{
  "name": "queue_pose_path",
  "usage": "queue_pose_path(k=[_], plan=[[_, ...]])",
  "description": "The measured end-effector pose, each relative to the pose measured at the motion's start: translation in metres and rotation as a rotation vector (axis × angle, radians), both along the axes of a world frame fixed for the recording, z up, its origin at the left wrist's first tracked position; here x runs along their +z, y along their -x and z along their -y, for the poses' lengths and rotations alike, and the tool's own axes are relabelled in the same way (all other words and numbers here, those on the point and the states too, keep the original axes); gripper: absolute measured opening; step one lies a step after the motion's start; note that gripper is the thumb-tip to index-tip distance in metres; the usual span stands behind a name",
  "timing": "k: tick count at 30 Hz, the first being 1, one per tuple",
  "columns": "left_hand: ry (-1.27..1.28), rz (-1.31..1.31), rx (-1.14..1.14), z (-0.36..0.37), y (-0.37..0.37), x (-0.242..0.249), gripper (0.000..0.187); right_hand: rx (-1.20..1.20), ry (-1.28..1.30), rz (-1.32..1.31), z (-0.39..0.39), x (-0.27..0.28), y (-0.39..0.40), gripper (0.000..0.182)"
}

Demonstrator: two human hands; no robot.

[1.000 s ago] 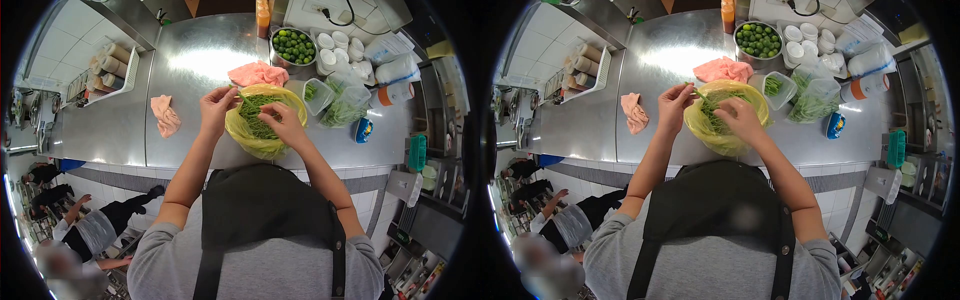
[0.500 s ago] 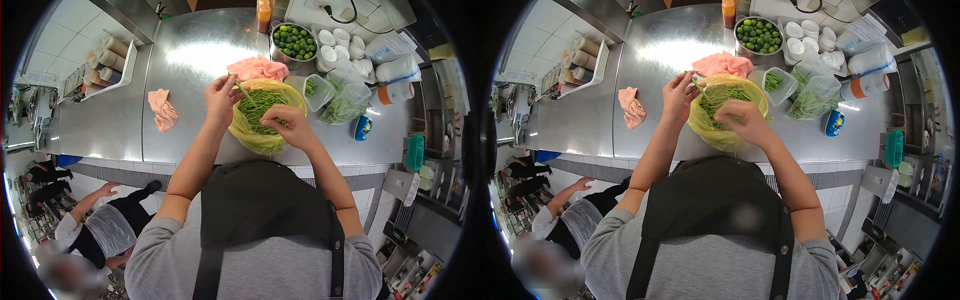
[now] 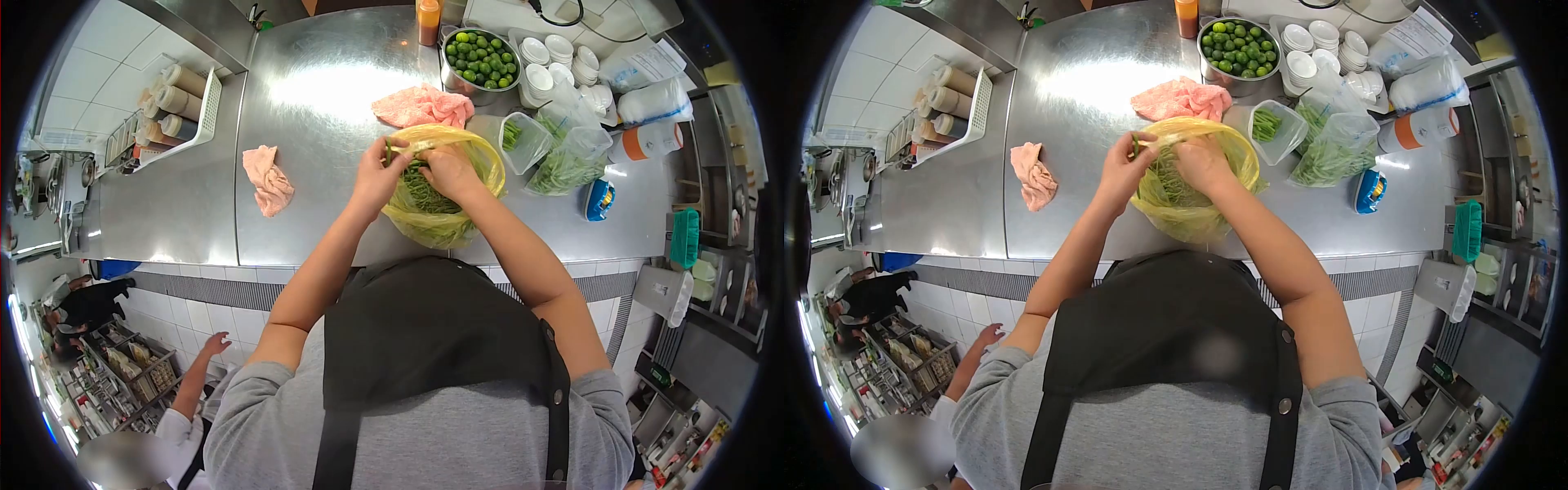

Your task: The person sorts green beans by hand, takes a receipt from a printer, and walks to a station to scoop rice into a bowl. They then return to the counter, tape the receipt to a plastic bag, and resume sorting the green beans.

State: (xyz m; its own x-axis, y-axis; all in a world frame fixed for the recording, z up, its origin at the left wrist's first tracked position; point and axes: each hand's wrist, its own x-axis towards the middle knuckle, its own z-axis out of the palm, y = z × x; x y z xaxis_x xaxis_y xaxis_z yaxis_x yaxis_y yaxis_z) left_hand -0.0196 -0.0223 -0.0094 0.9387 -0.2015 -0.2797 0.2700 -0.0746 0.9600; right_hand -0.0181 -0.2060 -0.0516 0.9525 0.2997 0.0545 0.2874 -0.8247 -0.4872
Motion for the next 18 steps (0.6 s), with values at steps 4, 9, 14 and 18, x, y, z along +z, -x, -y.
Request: queue_pose_path(k=[4, 9, 14, 18], plan=[[-0.261, 0.053, -0.1, 0.002, 0.002, -0.022, 0.027, -0.024, 0.159, -0.13, 0.005, 0.001, -0.001, 0.017], [-0.384, 0.214, -0.109, 0.007, 0.005, -0.006, 0.031, -0.017, -0.122, -0.005, 0.022, 0.031, 0.025, 0.016], [-0.42, 0.372, -0.208, 0.017, -0.001, -0.008, 0.023, -0.064, -0.269, -0.036, 0.029, 0.052, 0.037, 0.017], [-0.443, 0.39, -0.226, 0.021, -0.006, 0.007, 0.021, -0.161, -0.406, -0.063, 0.042, 0.067, 0.034, 0.018]])
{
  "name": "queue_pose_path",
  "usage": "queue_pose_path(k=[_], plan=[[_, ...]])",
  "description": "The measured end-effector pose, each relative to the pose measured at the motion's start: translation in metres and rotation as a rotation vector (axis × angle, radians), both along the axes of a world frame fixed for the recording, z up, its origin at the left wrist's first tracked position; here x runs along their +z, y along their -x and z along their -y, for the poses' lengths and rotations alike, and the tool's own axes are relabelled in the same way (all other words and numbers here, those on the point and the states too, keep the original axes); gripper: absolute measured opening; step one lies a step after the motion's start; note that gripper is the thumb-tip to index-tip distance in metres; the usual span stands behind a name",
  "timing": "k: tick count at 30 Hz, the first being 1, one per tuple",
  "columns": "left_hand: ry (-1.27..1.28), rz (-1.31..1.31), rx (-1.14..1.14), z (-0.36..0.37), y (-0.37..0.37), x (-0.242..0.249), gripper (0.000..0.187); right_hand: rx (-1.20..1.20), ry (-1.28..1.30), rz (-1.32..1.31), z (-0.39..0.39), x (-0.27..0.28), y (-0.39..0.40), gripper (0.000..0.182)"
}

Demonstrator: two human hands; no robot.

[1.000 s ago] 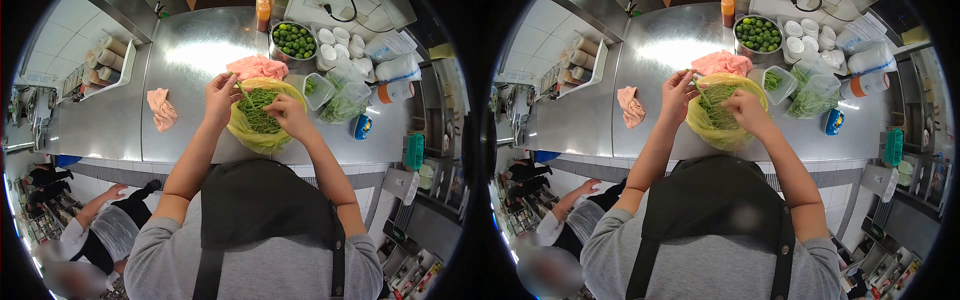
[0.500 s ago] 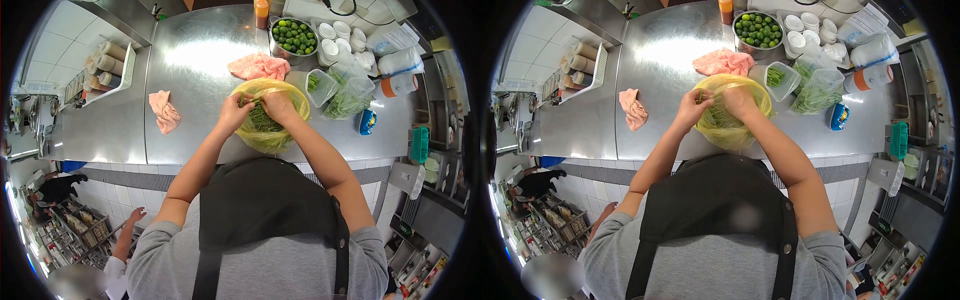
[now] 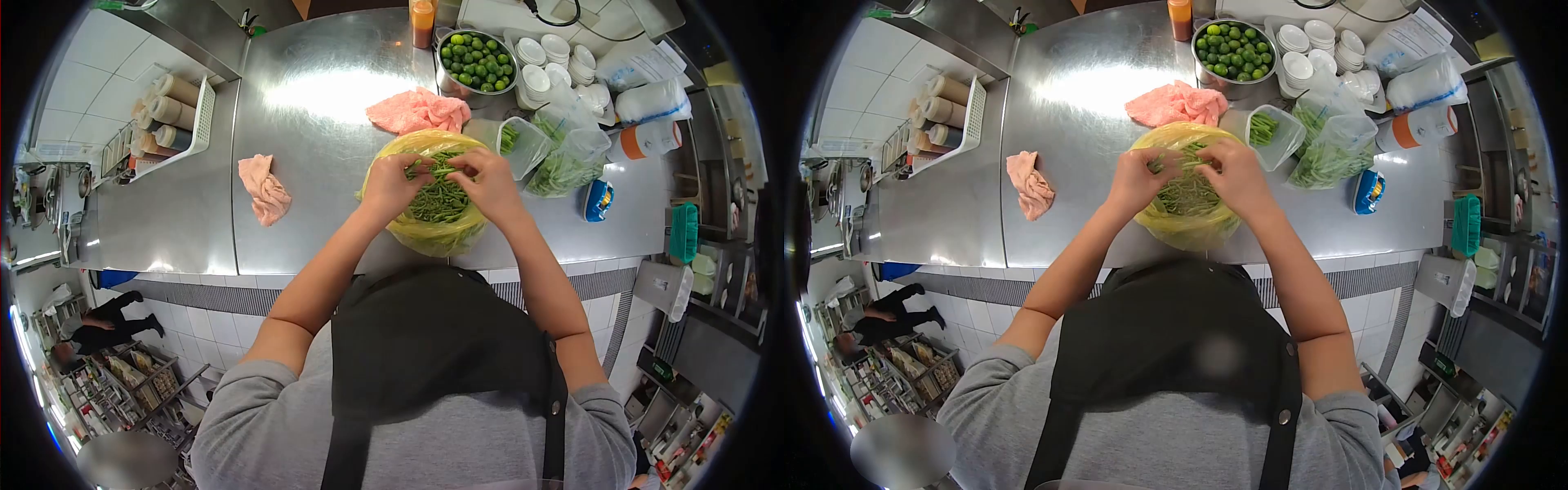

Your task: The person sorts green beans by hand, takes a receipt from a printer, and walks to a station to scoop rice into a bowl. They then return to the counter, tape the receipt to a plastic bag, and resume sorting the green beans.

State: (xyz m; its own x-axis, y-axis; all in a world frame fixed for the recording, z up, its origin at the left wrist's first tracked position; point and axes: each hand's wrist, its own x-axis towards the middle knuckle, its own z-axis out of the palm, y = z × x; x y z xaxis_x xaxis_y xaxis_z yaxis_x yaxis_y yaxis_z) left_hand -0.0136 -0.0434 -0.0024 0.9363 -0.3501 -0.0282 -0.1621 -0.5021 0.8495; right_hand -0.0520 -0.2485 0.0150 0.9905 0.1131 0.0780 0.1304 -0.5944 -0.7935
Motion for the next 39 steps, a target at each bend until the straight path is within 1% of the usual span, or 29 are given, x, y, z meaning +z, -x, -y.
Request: queue_pose_path(k=[2, 3, 5, 6, 7, 8, 9, 11, 12, 13, 14, 15, 16, 17, 18, 19, 21, 22, 23, 24, 26, 27, 29, 31, 32, 34, 35, 37, 39], plan=[[0.013, -0.032, -0.006, -0.002, -0.003, -0.003, 0.022, -0.004, 0.017, 0.001, 0.009, 0.006, 0.0, 0.019], [0.035, 0.005, -0.021, -0.004, -0.003, -0.007, 0.022, -0.007, 0.016, 0.001, 0.009, 0.006, -0.001, 0.019], [0.056, 0.039, -0.043, -0.005, -0.003, -0.007, 0.023, 0.036, 0.168, 0.035, 0.007, 0.005, -0.003, 0.017], [0.083, -0.065, -0.029, -0.005, 0.0, -0.002, 0.021, 0.031, 0.167, 0.032, 0.004, 0.006, -0.002, 0.017], [0.109, -0.167, -0.016, -0.005, 0.002, 0.002, 0.02, -0.005, 0.041, 0.012, 0.0, 0.007, -0.003, 0.015], [0.11, -0.161, -0.024, -0.003, 0.003, 0.002, 0.02, -0.042, -0.084, 0.0, -0.003, 0.01, -0.006, 0.015], [0.145, -0.227, -0.023, -0.002, 0.007, 0.0, 0.019, -0.05, -0.085, 0.004, -0.007, 0.012, -0.007, 0.015], [0.178, -0.289, -0.033, 0.001, 0.008, -0.013, 0.019, -0.092, -0.863, -0.285, -0.014, 0.021, -0.007, 0.009], [0.202, -0.254, -0.032, 0.004, 0.008, -0.023, 0.019, -0.102, -0.865, -0.276, -0.013, 0.034, -0.005, 0.009], [0.227, -0.218, -0.036, 0.007, 0.007, -0.032, 0.019, -0.121, -0.775, -0.173, -0.007, 0.053, -0.001, 0.006], [0.232, -0.181, -0.027, 0.011, 0.005, -0.025, 0.019, -0.145, -0.682, -0.072, 0.0, 0.074, 0.001, 0.004], [0.231, -0.184, -0.052, 0.013, 0.0, -0.019, 0.019, -0.232, -0.559, 0.089, 0.021, 0.094, 0.008, 0.007], [0.258, -0.224, -0.044, 0.016, -0.006, -0.014, 0.02, -0.473, -0.513, 0.183, 0.045, 0.118, 0.023, 0.008], [0.283, -0.27, -0.036, 0.017, -0.01, -0.011, 0.021, -0.628, -0.386, 0.4, 0.089, 0.131, 0.044, 0.017], [0.281, -0.286, -0.061, 0.017, -0.018, -0.011, 0.021, -0.692, -0.132, 0.584, 0.112, 0.17, 0.069, 0.011], [0.316, -0.328, -0.117, 0.017, -0.029, -0.012, 0.021, -0.713, 0.139, 0.584, 0.132, 0.198, 0.1, 0.012], [0.353, -0.401, -0.184, 0.02, -0.043, -0.013, 0.021, -0.768, 0.652, 0.334, 0.179, 0.244, 0.197, 0.013], [0.331, -0.386, -0.228, 0.022, -0.05, -0.01, 0.019, -0.883, 0.856, 0.171, 0.197, 0.262, 0.256, 0.014], [0.306, -0.37, -0.268, 0.022, -0.057, -0.008, 0.017, -1.138, 1.088, -0.049, 0.211, 0.282, 0.327, 0.015], [0.251, -0.338, -0.328, 0.022, -0.063, -0.01, 0.019, -1.384, 1.252, -0.296, 0.224, 0.303, 0.397, 0.015], [0.292, -0.393, -0.372, 0.024, -0.071, -0.016, 0.021, -1.713, 1.393, -0.674, 0.233, 0.35, 0.513, 0.017], [0.339, -0.43, -0.409, 0.026, -0.072, -0.017, 0.023, -1.83, 1.439, -0.79, 0.234, 0.378, 0.564, 0.017], [0.305, -0.457, -0.432, 0.026, -0.071, -0.013, 0.027, -1.924, 1.52, -0.854, 0.232, 0.415, 0.629, 0.019], [0.384, -0.522, -0.405, 0.027, -0.071, -0.014, 0.027, -1.941, 1.58, -0.865, 0.236, 0.444, 0.667, 0.021], [0.335, -0.52, -0.404, 0.026, -0.069, -0.01, 0.029, -1.92, 1.596, -0.848, 0.245, 0.449, 0.675, 0.021], [0.35, -0.52, -0.401, 0.025, -0.067, -0.022, 0.029, -1.796, 1.592, -0.788, 0.277, 0.431, 0.674, 0.023], [0.356, -0.524, -0.392, 0.022, -0.064, -0.026, 0.029, -1.701, 1.555, -0.745, 0.291, 0.41, 0.67, 0.024], [0.333, -0.468, -0.36, 0.02, -0.06, -0.026, 0.028, -1.362, 1.383, -0.499, 0.326, 0.327, 0.605, 0.025], [0.277, -0.42, -0.305, 0.011, -0.054, -0.023, 0.027, -0.994, 1.008, -0.259, 0.252, 0.218, 0.407, 0.037]])
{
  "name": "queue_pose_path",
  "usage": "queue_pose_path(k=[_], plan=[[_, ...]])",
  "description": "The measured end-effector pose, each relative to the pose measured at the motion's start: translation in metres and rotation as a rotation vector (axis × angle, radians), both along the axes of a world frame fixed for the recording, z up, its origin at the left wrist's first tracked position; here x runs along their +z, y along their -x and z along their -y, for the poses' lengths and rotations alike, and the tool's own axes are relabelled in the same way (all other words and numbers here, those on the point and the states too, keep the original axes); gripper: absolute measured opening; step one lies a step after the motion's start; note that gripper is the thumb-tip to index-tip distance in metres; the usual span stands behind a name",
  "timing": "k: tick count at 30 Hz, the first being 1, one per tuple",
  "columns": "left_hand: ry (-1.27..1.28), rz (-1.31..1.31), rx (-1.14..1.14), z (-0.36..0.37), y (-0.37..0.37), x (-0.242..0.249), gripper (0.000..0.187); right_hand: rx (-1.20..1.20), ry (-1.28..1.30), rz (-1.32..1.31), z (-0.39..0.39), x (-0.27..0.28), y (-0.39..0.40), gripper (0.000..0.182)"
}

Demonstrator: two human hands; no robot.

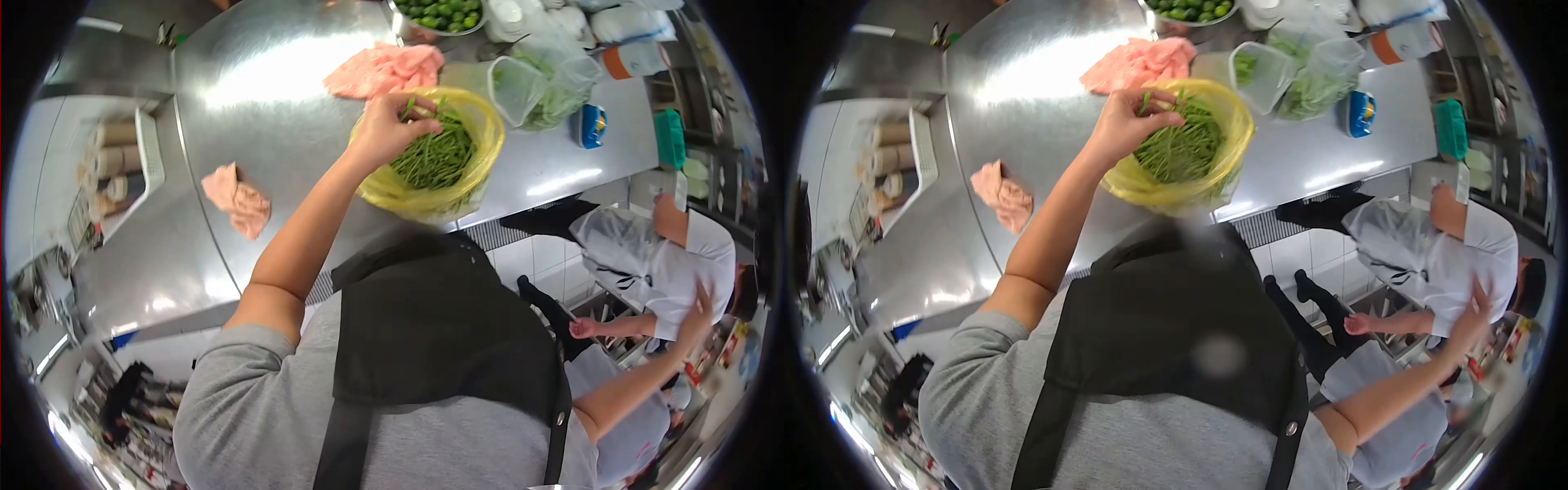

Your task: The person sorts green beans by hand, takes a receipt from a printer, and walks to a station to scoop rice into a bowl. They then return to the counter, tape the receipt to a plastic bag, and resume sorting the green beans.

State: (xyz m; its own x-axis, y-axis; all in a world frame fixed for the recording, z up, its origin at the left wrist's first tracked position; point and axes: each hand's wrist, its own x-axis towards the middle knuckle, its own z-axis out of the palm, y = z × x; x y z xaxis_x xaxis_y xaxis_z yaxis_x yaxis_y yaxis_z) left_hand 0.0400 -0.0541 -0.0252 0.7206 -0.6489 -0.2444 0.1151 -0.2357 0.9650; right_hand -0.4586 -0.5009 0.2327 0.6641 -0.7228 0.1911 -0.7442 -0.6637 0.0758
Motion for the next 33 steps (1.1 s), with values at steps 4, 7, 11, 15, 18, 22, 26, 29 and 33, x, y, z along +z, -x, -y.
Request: queue_pose_path(k=[4, 7, 11, 15, 18, 22, 26, 29, 33], plan=[[0.033, -0.032, 0.062, -0.004, 0.012, 0.014, 0.023, 0.325, -0.438, 0.092, -0.123, -0.131, -0.245, 0.027], [0.033, -0.045, 0.122, -0.011, 0.026, 0.025, 0.02, 0.767, -0.613, 0.31, -0.199, -0.145, -0.347, 0.028], [0.01, -0.043, 0.148, -0.027, 0.039, 0.032, 0.023, 0.908, -0.82, 0.341, -0.266, -0.162, -0.424, 0.028], [0.03, -0.099, 0.261, -0.044, 0.051, 0.02, 0.022, 0.902, -1.147, 0.193, -0.286, -0.203, -0.447, 0.027], [0.087, -0.128, 0.336, -0.051, 0.06, 0.017, 0.024, 0.832, -1.285, 0.163, -0.296, -0.216, -0.447, 0.027], [0.069, -0.104, 0.335, -0.047, 0.063, 0.027, 0.028, 0.718, -1.457, 0.26, -0.29, -0.22, -0.457, 0.024], [0.117, -0.125, 0.321, -0.041, 0.053, 0.037, 0.029, 0.757, -1.468, 0.301, -0.28, -0.207, -0.461, 0.021], [0.178, -0.142, 0.298, -0.035, 0.047, 0.04, 0.029, 0.655, -1.729, 0.249, -0.273, -0.195, -0.459, 0.019], [0.099, 0.019, 0.316, -0.032, 0.052, 0.043, 0.022, 0.658, -1.907, 0.312, -0.269, -0.203, -0.453, 0.019]])
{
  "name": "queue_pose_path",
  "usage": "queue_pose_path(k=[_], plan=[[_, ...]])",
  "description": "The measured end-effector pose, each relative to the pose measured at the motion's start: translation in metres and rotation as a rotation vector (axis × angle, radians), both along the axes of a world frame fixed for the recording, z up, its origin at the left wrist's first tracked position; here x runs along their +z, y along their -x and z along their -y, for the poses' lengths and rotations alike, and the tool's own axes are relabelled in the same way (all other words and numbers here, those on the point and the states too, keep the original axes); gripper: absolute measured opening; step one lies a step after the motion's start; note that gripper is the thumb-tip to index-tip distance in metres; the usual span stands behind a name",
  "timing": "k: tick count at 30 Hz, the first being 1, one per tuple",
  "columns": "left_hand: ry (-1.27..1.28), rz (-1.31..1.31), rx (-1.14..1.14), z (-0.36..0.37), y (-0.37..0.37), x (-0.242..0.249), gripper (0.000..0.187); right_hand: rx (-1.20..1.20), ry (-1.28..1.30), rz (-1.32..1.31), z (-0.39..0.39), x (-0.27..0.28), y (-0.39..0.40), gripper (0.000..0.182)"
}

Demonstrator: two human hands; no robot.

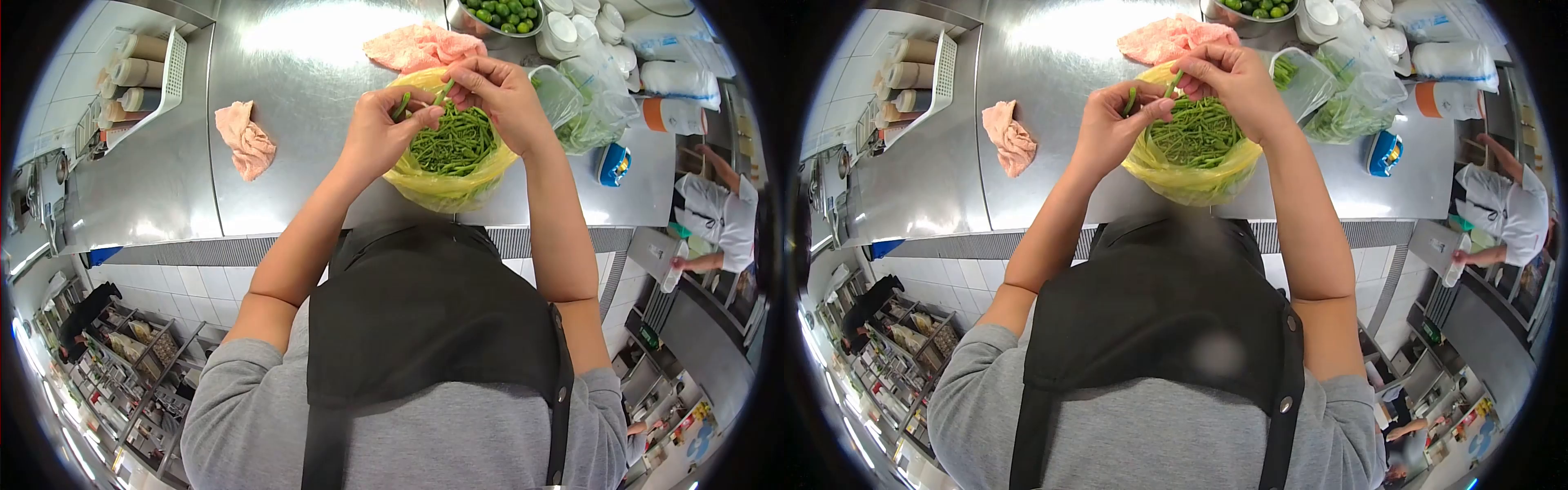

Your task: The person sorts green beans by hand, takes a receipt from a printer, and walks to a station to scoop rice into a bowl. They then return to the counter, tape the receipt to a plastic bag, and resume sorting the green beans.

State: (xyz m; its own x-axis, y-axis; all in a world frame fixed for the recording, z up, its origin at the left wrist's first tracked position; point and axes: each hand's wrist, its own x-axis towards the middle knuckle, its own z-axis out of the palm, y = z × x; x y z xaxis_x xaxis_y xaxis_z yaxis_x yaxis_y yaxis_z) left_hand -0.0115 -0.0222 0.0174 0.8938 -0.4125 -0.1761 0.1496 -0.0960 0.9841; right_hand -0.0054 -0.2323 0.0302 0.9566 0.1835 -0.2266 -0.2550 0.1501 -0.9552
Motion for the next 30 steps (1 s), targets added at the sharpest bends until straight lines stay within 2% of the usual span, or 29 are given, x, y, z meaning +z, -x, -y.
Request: queue_pose_path(k=[4, 6, 8, 9, 11, 12, 15, 16, 17, 19, 21, 23, 26, 30], plan=[[-0.079, 0.198, -0.03, -0.001, 0.006, 0.011, 0.017, -0.01, -0.063, -0.007, -0.001, 0.004, 0.007, 0.019], [-0.106, 0.29, -0.069, -0.003, 0.009, 0.013, 0.017, 0.07, -0.199, -0.151, 0.002, 0.004, 0.012, 0.019], [-0.064, 0.484, -0.128, -0.004, 0.011, 0.013, 0.017, 0.049, -0.229, -0.185, -0.003, -0.004, 0.016, 0.018], [-0.061, 0.487, -0.128, -0.005, 0.012, 0.01, 0.017, 0.031, -0.263, -0.22, -0.005, -0.008, 0.018, 0.018], [-0.02, 0.187, -0.069, -0.005, 0.012, 0.003, 0.018, -0.047, -0.168, -0.206, -0.007, -0.014, 0.019, 0.017], [-0.022, 0.184, -0.07, -0.006, 0.009, 0.001, 0.018, -0.126, -0.077, -0.199, -0.009, -0.019, 0.022, 0.017], [-0.034, 0.159, 0.031, -0.009, 0.003, 0.005, 0.023, -0.239, -0.066, -0.158, -0.001, -0.033, 0.025, 0.016], [0.112, -0.036, 0.094, -0.01, 0.0, 0.01, 0.026, -0.202, 0.153, -0.137, 0.002, -0.033, 0.028, 0.017], [0.258, -0.23, 0.157, -0.012, -0.002, 0.014, 0.029, -0.199, 0.148, -0.133, 0.001, -0.035, 0.032, 0.017], [0.34, -0.261, 0.113, -0.021, -0.007, 0.009, 0.028, 0.019, 1.089, 0.521, 0.0, -0.041, 0.042, 0.019], [0.297, -0.123, 0.241, -0.016, -0.008, 0.012, 0.025, 0.024, 1.002, 0.432, -0.015, -0.022, 0.041, 0.02], [0.345, -0.072, 0.292, -0.013, -0.009, 0.015, 0.022, 0.062, 0.47, 0.107, -0.032, 0.006, 0.037, 0.022], [0.387, -0.004, 0.371, -0.009, -0.011, 0.018, 0.02, 0.067, 0.349, 0.002, -0.043, 0.004, 0.034, 0.025], [0.391, 0.015, 0.402, -0.008, -0.017, 0.017, 0.02, -0.047, 0.289, 0.101, -0.054, -0.003, 0.032, 0.021]])
